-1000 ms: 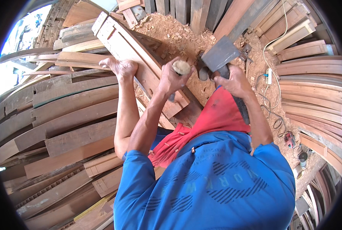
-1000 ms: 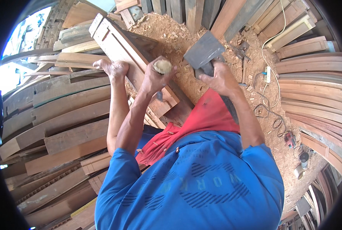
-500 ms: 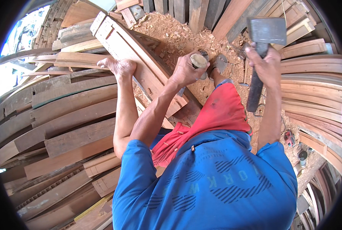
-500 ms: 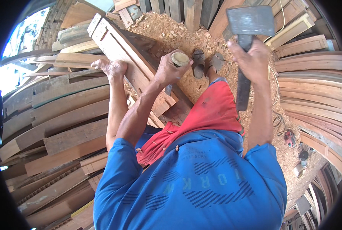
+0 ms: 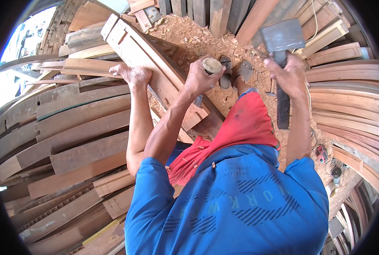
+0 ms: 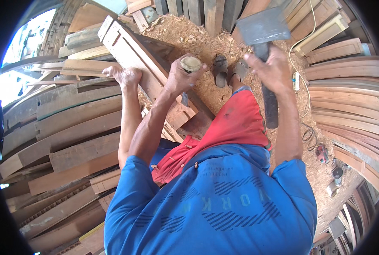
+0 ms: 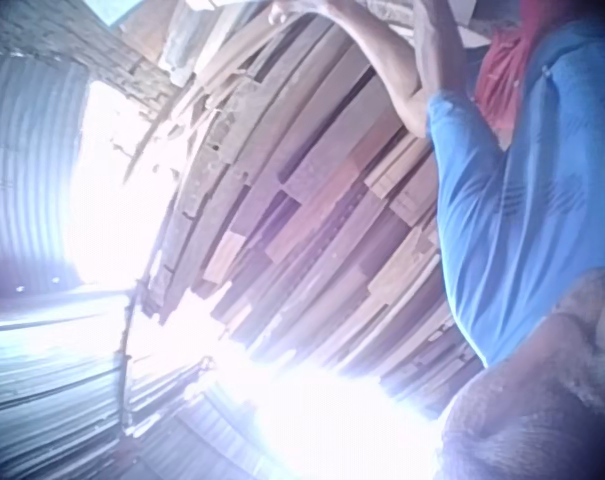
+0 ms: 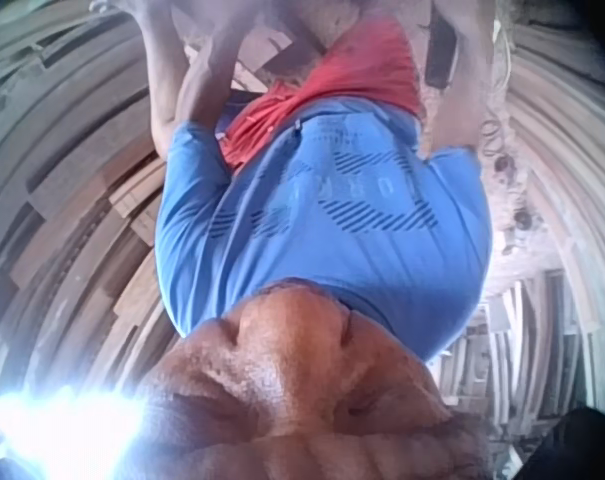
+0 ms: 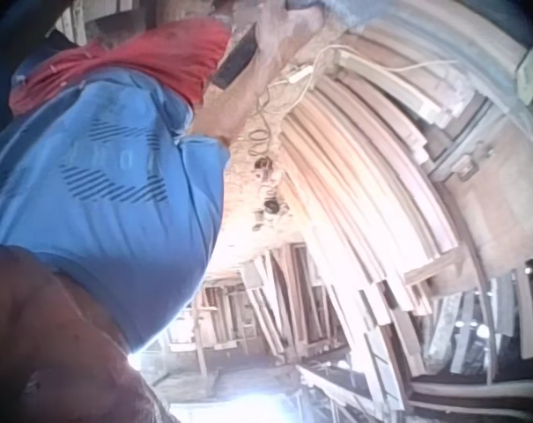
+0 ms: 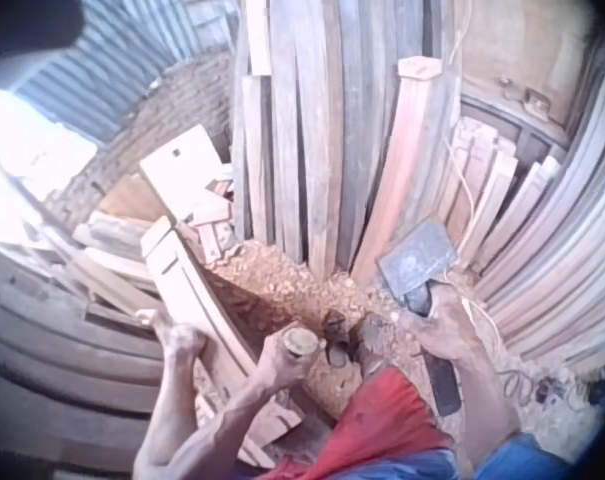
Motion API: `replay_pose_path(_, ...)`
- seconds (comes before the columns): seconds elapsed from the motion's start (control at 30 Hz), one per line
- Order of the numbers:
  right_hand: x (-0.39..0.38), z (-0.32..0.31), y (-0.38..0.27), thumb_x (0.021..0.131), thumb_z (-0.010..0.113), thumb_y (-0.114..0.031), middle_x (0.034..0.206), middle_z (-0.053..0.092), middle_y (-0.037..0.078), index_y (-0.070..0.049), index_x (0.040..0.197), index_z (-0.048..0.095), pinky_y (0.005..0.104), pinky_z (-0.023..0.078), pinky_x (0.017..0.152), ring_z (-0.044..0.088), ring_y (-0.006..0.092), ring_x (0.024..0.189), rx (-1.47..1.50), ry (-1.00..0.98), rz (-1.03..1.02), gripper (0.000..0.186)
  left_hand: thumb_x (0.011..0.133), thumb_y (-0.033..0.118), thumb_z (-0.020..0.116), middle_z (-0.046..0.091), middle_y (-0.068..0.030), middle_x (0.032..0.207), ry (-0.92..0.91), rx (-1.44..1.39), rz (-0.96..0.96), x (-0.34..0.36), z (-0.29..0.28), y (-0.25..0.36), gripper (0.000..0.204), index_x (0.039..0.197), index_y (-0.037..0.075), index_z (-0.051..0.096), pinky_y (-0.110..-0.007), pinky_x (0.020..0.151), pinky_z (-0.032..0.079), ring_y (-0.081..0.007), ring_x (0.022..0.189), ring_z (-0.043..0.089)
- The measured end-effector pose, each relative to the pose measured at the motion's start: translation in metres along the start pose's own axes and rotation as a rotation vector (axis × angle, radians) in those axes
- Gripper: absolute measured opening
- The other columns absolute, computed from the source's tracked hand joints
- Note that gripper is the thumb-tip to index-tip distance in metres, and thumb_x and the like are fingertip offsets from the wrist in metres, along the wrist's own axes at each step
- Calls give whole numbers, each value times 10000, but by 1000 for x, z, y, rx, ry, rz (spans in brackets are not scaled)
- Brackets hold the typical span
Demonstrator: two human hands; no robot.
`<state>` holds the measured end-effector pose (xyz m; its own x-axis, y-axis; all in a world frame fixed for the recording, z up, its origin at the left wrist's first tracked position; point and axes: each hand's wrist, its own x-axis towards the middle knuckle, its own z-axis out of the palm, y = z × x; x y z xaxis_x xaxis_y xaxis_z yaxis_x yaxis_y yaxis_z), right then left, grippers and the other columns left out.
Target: The person carves a wooden plank using a chisel and a mallet. They hold the chisel with their left hand and strike it with the mallet in their right hand, while using their bare feet to secure the plank on the floor.
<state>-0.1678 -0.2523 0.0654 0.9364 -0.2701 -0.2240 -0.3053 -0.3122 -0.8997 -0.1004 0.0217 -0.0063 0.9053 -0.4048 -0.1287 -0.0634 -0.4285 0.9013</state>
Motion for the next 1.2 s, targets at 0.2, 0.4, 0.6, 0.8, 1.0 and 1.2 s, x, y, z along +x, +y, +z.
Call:
replay_pose_path(0.2, 1, -8, -9, 862, 817, -206, 814, 691, 55, 3, 1001, 670, 266, 525, 570, 641, 110, 647, 88, 156, -107, 290, 854, 237, 814, 728, -138, 802, -75, 77, -10, -9, 3, 4, 256, 902, 38, 660, -367, 712, 562, -241, 756, 730)
replay_pose_path(0.4, -19, 60, 22, 854, 774, -279, 929, 697, 255, 60, 1077, 639, 459, 548, 826, 711, 377, 882, -249, -56, -194, 427, 862, 187, 800, 719, -117, 822, -179, 83, 97, -17, 16, 11, 229, 965, 34, 664, -348, 746, 560, -173, 771, 706)
replay_pose_path(0.6, -18, 40, 5, 860, 770, -238, 951, 717, 149, 42, 1112, 660, 407, 539, 809, 692, 273, 862, -264, -220, -143, 393, 833, 162, 793, 722, -140, 812, -139, -22, 98, -15, 12, -3, 201, 930, 38, 668, -361, 711, 563, -243, 768, 723)
replay_pose_path(0.8, -10, 7, -35, 868, 778, -235, 802, 648, 61, 14, 1038, 659, 328, 531, 637, 612, 133, 659, -1, -14, -56, 324, 865, 195, 821, 697, -66, 756, -54, -3, 24, -16, -11, -5, 233, 857, 32, 654, -322, 671, 540, -102, 703, 628)
replay_pose_path(1.0, -13, 16, -33, 871, 776, -240, 824, 688, 87, 16, 1034, 654, 354, 541, 669, 658, 175, 703, 13, 29, -150, 328, 864, 227, 814, 712, -118, 769, -75, 68, 41, -26, -8, 5, 265, 909, 32, 641, -359, 702, 555, -206, 733, 714)
replay_pose_path(1.2, -22, 74, 0, 856, 755, -227, 1015, 723, 223, 38, 1160, 642, 437, 546, 871, 705, 329, 902, -611, -375, -175, 418, 858, 226, 817, 719, -128, 792, -26, 19, 122, -29, -6, -2, 267, 916, 27, 649, -366, 722, 559, -224, 743, 716)
